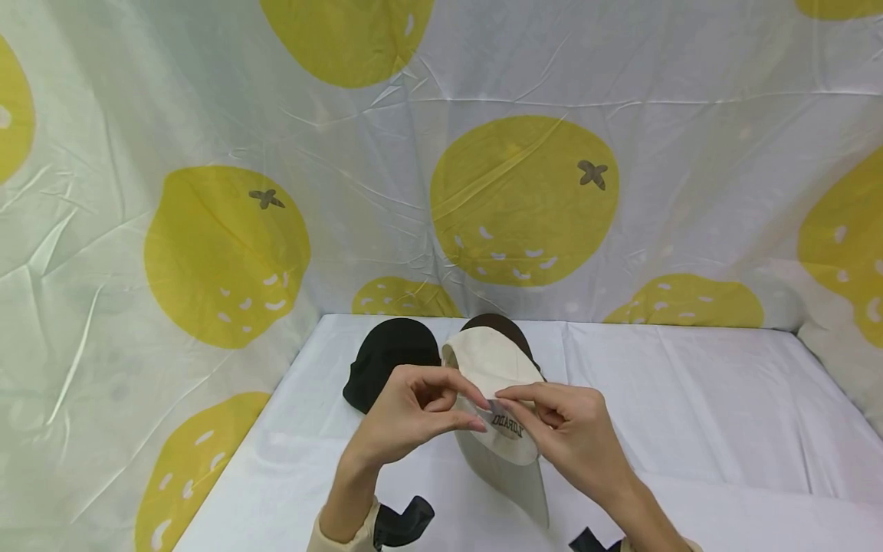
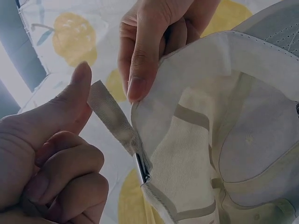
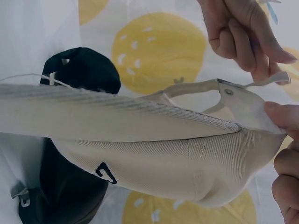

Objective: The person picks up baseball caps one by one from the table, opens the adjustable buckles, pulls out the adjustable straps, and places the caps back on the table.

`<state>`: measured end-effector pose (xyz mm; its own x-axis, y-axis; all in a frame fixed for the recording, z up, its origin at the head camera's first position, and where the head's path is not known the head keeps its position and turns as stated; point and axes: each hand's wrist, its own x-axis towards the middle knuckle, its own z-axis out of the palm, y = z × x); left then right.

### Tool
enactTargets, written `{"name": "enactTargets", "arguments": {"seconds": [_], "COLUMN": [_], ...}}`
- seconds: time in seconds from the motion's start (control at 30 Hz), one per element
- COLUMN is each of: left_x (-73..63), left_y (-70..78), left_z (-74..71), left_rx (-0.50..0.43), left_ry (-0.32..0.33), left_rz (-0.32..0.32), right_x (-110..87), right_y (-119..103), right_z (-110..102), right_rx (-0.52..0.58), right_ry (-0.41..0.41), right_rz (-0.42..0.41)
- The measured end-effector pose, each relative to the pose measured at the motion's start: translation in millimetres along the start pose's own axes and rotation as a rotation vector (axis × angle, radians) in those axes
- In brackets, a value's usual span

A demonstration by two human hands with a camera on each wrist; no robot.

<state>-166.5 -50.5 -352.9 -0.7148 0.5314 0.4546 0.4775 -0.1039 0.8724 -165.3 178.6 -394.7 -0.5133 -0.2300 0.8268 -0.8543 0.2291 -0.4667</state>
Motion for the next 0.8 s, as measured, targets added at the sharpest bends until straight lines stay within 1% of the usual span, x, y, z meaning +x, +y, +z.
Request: {"name": "enactTargets", "arguments": {"seconds": [0.07,0.27,0.37,0.5,0.57,0.67,0.73,0.8], "left_x": [0.6,3.0,3.8,3.1,2.6,1.7,1.4,1.4], "left_y": [-0.1,-1.6,-2.2,-2.4,-2.2,-1.6,-1.3,-1.4], "left_z": [1.2,4.3,4.3,2.9,2.1,1.3,1.3,1.1], "left_rx": [0.028,0.127,0.151,0.162,0.177,0.175,0.157,0.119], "left_ry": [-0.006,0.016,0.028,0.044,0.061,0.091,0.12,0.146], "left_rz": [0.017,0.081,0.118,0.138,0.145,0.144,0.13,0.124], "right_x": [0.1,0.1,1.1,2.7,2.7,2.2,1.9,2.1], "right_y": [-0.1,0.3,0.1,-1.3,-1.4,-1.1,-0.8,-1.0], "right_z": [-0.2,0.0,0.7,1.2,1.3,1.7,1.9,1.9], "right_rx": [0.002,0.01,0.015,0.02,0.023,0.027,0.031,0.037], "right_ry": [-0.006,0.0,0.01,0.016,0.016,0.018,0.021,0.024], "right_rz": [-0.001,-0.007,-0.017,-0.022,-0.022,-0.015,-0.012,-0.009]}}
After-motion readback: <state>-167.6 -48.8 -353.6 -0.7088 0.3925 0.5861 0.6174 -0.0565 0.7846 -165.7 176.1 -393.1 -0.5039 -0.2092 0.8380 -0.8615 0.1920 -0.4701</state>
